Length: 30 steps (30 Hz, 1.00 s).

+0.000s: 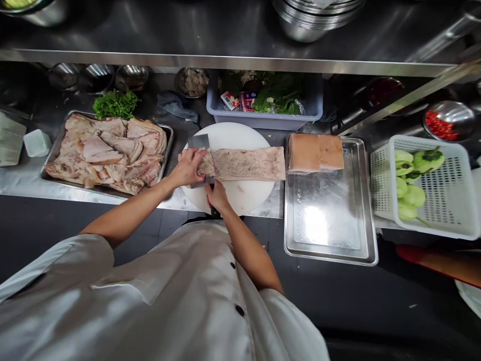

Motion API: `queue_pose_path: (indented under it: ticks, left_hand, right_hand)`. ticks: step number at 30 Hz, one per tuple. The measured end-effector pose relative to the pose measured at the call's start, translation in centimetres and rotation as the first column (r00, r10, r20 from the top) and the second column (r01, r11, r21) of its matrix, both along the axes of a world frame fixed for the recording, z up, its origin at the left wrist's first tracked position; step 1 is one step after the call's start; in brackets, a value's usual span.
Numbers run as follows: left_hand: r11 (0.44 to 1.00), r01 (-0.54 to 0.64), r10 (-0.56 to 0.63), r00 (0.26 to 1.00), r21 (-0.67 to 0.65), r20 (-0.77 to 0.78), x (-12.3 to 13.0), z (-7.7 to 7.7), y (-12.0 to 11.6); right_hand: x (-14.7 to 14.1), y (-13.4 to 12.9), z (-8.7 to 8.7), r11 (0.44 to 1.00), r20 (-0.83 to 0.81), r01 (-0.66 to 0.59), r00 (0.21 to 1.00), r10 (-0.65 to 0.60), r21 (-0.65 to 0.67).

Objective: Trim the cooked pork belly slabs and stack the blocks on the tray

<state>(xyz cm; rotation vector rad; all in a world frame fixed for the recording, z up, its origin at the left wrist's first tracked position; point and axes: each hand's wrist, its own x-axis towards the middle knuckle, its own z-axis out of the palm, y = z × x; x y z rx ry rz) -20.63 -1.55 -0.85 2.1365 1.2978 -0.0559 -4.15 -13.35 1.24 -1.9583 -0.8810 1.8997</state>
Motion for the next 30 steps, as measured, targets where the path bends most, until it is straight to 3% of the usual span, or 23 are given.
queue_pose_path:
  ticks: [3, 8, 14, 19, 21, 25, 27, 30]
  left_hand:
    - [1.0, -0.006, 0.006, 1.0, -0.012, -0.004, 0.1, 0.1, 0.1]
    - [0.996, -0.088, 0.088, 0.996, -0.018, 0.0, 0.7, 0.1, -0.4]
    - [0.996, -0.083, 0.085, 0.992, -0.018, 0.096, -0.4, 0.2, 0.4]
    - [0.986, -0.162, 0.168, 0.973, -0.049, 0.156, -0.9, 0.0, 0.2]
    - [0.992, -0.116, 0.123, 0.977, -0.046, 0.177, -1.0, 0.1, -0.1]
    - [0.998, -0.061, 0.064, 0.98, -0.021, 0.187, -2.2, -0.1, 0.0]
    - [0.991, -0.129, 0.132, 0.968, -0.026, 0.213, -3.7, -0.5, 0.3]
    - [0.925, -0.376, 0.372, 0.88, -0.044, 0.296, -7.1, -1.5, 0.9]
  right_hand:
    - [-0.7, -0.2, -0.1, 0.998, 0.016, 0.057, 0.998, -0.057, -0.003]
    - [0.0, -3.9, 1.7, 0.999, 0.025, -0.043, 0.999, 0.044, -0.012]
    - [-3.1, -0.9, 1.0, 0.977, -0.01, 0.186, 0.982, -0.188, -0.107]
    - [-0.8, -4.3, 3.3, 0.991, -0.04, 0.029, 0.999, -0.035, -0.129]
    - [-1.4, -3.6, 2.9, 0.991, -0.013, 0.043, 0.999, -0.045, -0.125]
    - [-5.4, -0.1, 0.6, 0.982, 0.02, 0.164, 0.987, -0.162, -0.093]
    - [-6.4, -0.3, 0.6, 0.988, -0.003, 0.128, 0.992, -0.129, -0.088]
    - [-6.0, -3.3, 2.5, 0.995, -0.044, 0.017, 0.999, -0.021, -0.097]
